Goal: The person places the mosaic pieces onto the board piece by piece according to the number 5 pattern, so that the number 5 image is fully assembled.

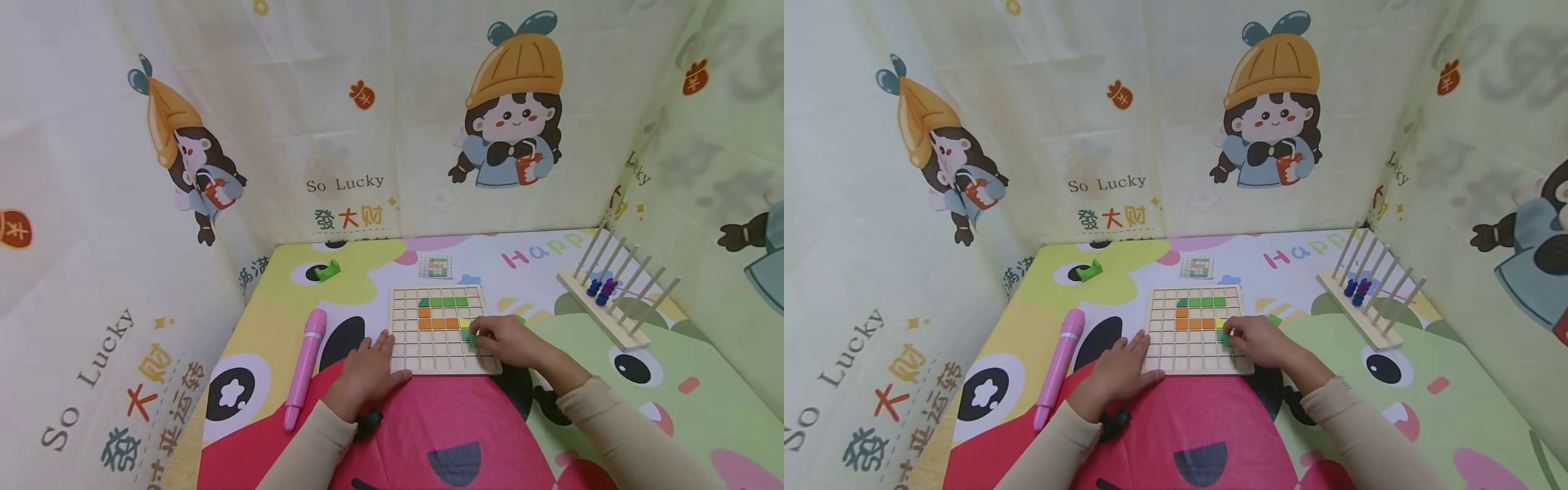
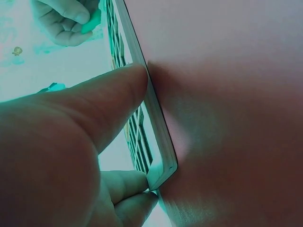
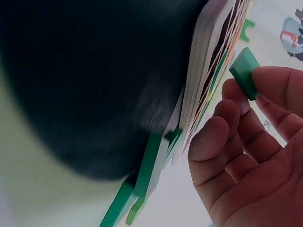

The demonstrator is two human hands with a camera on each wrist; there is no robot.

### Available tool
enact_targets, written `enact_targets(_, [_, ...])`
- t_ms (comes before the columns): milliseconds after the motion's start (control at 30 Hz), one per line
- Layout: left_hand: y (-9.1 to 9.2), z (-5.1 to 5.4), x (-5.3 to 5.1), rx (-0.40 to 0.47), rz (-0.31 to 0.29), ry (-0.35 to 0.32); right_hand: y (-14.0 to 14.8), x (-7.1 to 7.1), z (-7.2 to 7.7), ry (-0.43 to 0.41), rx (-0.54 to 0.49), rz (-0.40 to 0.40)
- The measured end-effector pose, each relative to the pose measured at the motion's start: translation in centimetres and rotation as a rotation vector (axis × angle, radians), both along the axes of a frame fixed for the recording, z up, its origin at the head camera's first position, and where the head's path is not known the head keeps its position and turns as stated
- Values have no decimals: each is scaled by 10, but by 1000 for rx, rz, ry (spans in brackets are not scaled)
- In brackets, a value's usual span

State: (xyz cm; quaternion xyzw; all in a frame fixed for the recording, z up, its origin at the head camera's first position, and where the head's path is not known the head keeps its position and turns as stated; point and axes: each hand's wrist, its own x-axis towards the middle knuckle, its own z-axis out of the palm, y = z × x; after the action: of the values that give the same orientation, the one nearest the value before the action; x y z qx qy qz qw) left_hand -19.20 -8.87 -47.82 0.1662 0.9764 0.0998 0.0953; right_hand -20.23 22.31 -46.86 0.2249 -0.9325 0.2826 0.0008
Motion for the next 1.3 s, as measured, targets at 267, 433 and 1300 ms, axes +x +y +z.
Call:
enact_targets(267, [0,-3,-1,-2,-8,-1,-10,-2,-7,43,61,9])
enact_targets(433, [0,-5,-1,-1,-6,5,-13,-3,-9,60,100,4])
enact_targets(1300, [0,-2,-1,-9,-6,11,-2,2,5,0,78,-73])
